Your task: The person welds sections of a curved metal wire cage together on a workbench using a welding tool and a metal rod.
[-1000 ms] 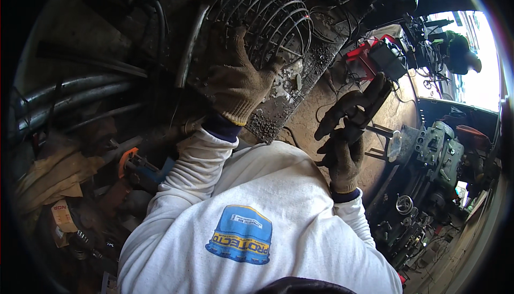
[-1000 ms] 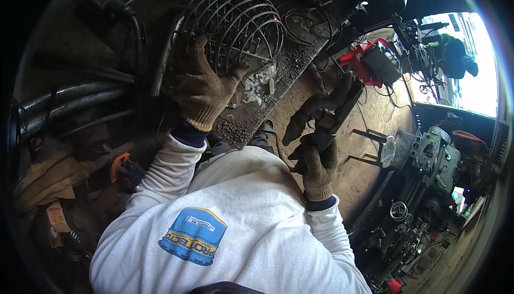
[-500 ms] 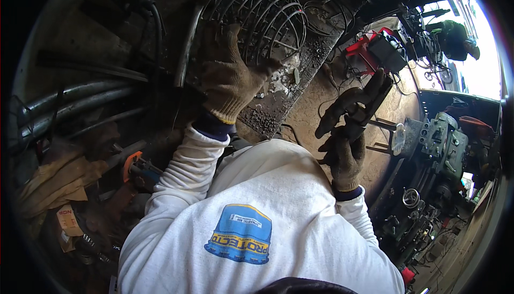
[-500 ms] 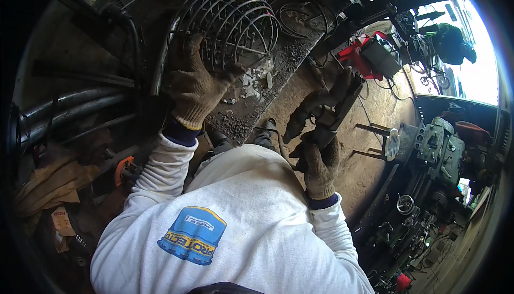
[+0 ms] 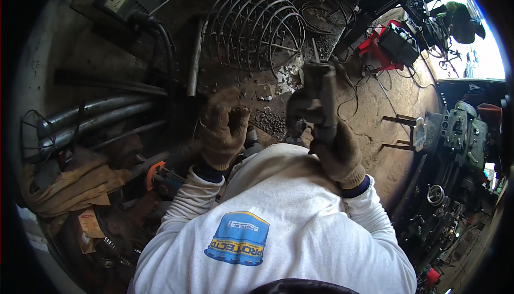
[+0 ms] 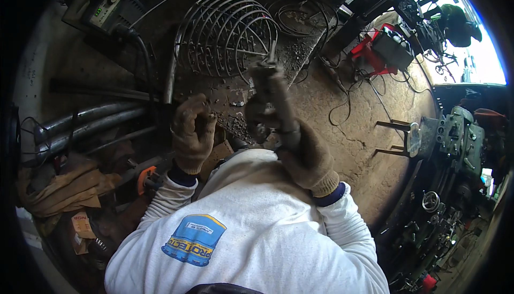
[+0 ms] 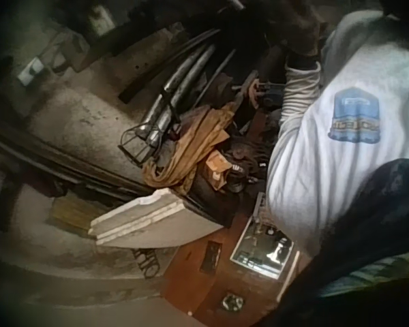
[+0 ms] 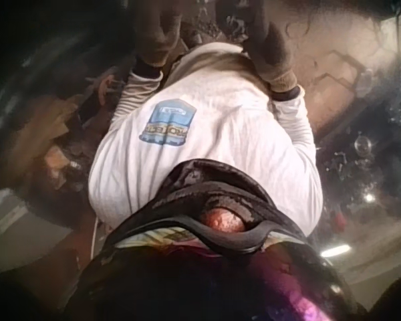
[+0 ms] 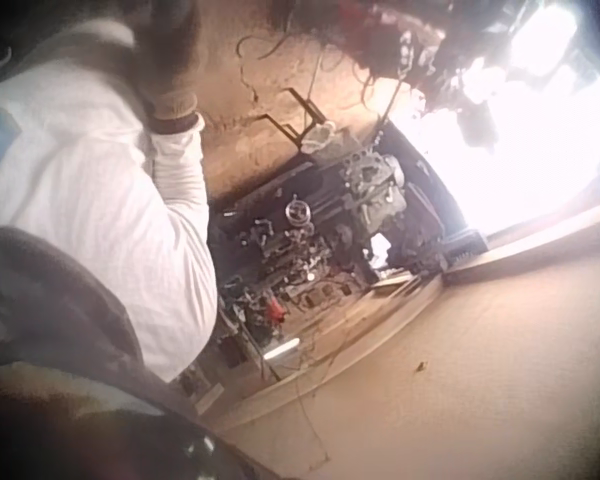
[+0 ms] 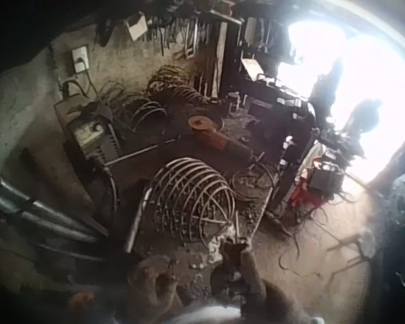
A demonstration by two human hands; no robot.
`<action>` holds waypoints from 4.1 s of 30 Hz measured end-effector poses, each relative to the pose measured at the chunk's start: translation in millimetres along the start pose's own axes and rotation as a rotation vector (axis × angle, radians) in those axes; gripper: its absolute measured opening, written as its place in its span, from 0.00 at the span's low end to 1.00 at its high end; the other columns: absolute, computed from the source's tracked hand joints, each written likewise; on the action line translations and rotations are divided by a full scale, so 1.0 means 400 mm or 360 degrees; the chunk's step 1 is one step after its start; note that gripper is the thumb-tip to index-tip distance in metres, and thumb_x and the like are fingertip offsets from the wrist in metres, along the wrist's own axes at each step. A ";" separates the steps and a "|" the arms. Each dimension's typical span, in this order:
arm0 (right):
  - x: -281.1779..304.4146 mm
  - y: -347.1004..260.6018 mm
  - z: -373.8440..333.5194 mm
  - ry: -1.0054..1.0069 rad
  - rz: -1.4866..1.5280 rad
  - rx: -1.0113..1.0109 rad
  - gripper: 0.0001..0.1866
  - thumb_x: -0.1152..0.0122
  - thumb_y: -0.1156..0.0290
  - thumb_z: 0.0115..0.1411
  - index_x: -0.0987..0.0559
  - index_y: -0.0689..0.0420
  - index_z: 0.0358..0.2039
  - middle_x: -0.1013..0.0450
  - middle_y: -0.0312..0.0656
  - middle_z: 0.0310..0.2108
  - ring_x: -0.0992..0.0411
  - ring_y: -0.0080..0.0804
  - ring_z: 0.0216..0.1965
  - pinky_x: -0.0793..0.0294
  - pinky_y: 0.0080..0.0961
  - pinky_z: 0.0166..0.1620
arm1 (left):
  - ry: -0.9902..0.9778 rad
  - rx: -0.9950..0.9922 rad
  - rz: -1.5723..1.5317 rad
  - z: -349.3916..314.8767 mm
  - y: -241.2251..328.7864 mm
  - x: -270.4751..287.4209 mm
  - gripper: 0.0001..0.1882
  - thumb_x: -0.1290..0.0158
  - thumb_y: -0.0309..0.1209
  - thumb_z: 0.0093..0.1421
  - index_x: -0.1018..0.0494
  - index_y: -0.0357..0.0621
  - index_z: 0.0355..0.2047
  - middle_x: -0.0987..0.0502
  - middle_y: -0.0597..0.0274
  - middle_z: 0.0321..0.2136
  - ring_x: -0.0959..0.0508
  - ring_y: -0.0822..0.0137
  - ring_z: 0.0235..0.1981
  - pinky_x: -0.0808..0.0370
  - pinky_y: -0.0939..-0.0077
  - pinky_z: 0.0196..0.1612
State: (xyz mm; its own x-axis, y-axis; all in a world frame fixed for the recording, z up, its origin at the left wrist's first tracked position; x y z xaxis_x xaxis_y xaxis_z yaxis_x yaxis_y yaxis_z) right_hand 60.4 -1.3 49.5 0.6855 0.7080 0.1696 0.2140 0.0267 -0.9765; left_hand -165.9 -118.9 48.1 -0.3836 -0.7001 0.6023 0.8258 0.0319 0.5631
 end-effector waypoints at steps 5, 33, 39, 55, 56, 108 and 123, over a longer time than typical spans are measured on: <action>-0.076 -0.096 0.037 -0.0053 -0.0605 0.0386 0.38 0.27 0.73 0.46 0.31 0.59 0.59 0.25 0.53 0.45 0.22 0.47 0.44 0.22 0.37 0.44 | -0.0093 0.0083 -0.0386 -0.065 0.023 0.003 0.10 0.46 0.30 0.65 0.27 0.40 0.44 0.23 0.49 0.44 0.21 0.53 0.43 0.24 0.62 0.48; -0.228 -0.094 0.025 0.0099 -0.0986 0.0081 0.37 0.30 0.59 0.55 0.33 0.50 0.63 0.25 0.53 0.42 0.22 0.52 0.41 0.22 0.41 0.41 | -0.0230 -0.0126 0.0586 0.110 -0.188 0.027 0.15 0.42 0.38 0.59 0.24 0.45 0.45 0.23 0.52 0.47 0.23 0.49 0.48 0.25 0.58 0.49; -0.242 -0.082 0.026 0.0113 -0.0945 0.0050 0.35 0.32 0.56 0.56 0.32 0.50 0.62 0.25 0.53 0.42 0.22 0.53 0.41 0.22 0.43 0.41 | -0.0219 -0.0082 0.0659 0.122 -0.270 0.019 0.17 0.42 0.38 0.60 0.25 0.49 0.48 0.25 0.56 0.50 0.22 0.51 0.48 0.23 0.59 0.49; -0.235 -0.064 0.041 0.0150 -0.0929 -0.0004 0.33 0.33 0.59 0.58 0.33 0.50 0.62 0.25 0.53 0.43 0.23 0.53 0.42 0.23 0.42 0.43 | -0.0283 -0.0066 0.0754 0.109 -0.290 -0.005 0.17 0.46 0.41 0.62 0.26 0.50 0.49 0.26 0.59 0.54 0.22 0.56 0.49 0.22 0.58 0.46; -0.234 -0.065 0.042 0.0161 -0.0925 0.0007 0.33 0.33 0.60 0.58 0.33 0.50 0.62 0.25 0.53 0.43 0.23 0.53 0.42 0.23 0.42 0.43 | -0.0261 -0.0092 0.0748 0.109 -0.288 -0.003 0.17 0.46 0.41 0.62 0.26 0.50 0.48 0.26 0.58 0.53 0.22 0.56 0.49 0.22 0.58 0.46; -0.222 -0.055 0.050 0.0169 -0.0980 0.0047 0.36 0.31 0.60 0.55 0.34 0.48 0.63 0.25 0.53 0.46 0.23 0.54 0.45 0.23 0.43 0.45 | -0.0236 -0.0117 0.0716 0.121 -0.267 0.012 0.19 0.42 0.39 0.58 0.25 0.50 0.49 0.25 0.59 0.53 0.22 0.58 0.50 0.24 0.60 0.49; -0.190 -0.064 0.022 0.0326 -0.0657 0.0347 0.35 0.34 0.77 0.51 0.32 0.60 0.61 0.23 0.52 0.44 0.21 0.44 0.43 0.22 0.34 0.46 | -0.0143 -0.0092 0.0682 0.125 -0.244 0.036 0.16 0.42 0.37 0.58 0.23 0.47 0.45 0.23 0.55 0.49 0.21 0.53 0.46 0.24 0.58 0.46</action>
State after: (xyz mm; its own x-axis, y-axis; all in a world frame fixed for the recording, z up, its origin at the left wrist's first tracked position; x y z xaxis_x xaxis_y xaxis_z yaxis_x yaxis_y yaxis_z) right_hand -3.5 -49.7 60.4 0.7015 0.4551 0.5483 0.3604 0.4372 -0.8240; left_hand -272.5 -96.2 30.1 -0.0340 -0.5673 0.8228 0.9389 0.2640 0.2208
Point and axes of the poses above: each hand's wrist, its own z-axis towards the middle knuckle, its own x-axis out of the back of the hand, y = z × x, the point moved 8 cm from there along z, towards the middle knuckle
